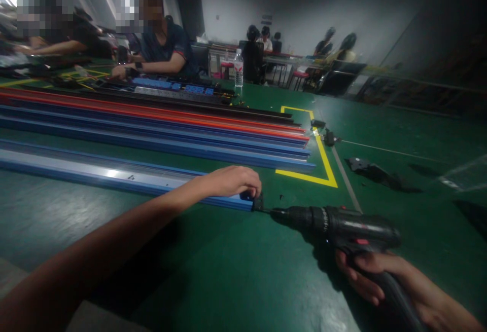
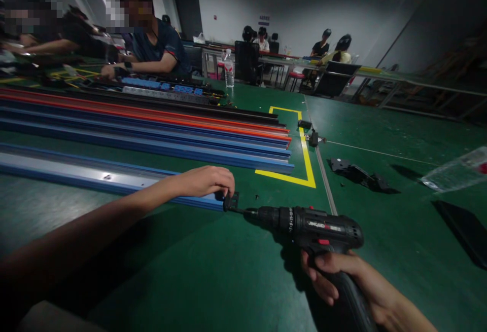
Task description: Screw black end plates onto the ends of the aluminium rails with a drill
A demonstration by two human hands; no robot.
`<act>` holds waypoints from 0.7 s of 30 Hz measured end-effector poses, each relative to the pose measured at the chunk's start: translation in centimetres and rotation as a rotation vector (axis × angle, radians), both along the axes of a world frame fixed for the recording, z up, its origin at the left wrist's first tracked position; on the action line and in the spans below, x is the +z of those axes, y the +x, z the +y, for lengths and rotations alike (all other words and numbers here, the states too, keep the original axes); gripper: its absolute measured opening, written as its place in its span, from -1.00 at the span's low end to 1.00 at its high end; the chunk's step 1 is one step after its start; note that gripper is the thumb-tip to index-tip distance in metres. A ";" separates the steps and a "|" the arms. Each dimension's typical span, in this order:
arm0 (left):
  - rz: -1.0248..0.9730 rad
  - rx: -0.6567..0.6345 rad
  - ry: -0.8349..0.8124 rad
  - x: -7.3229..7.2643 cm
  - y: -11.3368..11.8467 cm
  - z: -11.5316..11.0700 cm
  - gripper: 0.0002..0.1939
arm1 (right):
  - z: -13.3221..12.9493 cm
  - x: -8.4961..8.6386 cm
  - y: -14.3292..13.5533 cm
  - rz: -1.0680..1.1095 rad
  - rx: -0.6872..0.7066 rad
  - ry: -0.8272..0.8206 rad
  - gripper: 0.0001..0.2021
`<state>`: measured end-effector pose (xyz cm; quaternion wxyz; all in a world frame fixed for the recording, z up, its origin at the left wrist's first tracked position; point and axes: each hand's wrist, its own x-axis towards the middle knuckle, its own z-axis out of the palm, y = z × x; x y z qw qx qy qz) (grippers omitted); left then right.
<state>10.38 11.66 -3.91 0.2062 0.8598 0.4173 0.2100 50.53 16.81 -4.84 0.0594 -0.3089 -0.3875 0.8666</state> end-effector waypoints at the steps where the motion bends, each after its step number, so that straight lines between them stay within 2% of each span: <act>1: 0.000 -0.001 0.001 0.0 0.0 0.0 -0.76 | 0.0 0.1 0.0 -0.007 0.003 0.001 -0.75; 5: 0.005 0.005 -0.003 0.1 0.0 -0.1 -0.76 | -0.1 0.4 -0.2 -0.010 -0.022 0.019 -0.74; 12: 0.007 -0.005 0.003 0.0 -0.1 0.0 -0.76 | 0.0 1.1 -0.5 -0.024 0.042 0.017 -0.73; 21: -0.002 -0.006 -0.010 0.0 -0.1 0.0 -0.76 | -0.1 -0.5 0.4 0.022 0.009 0.023 -0.73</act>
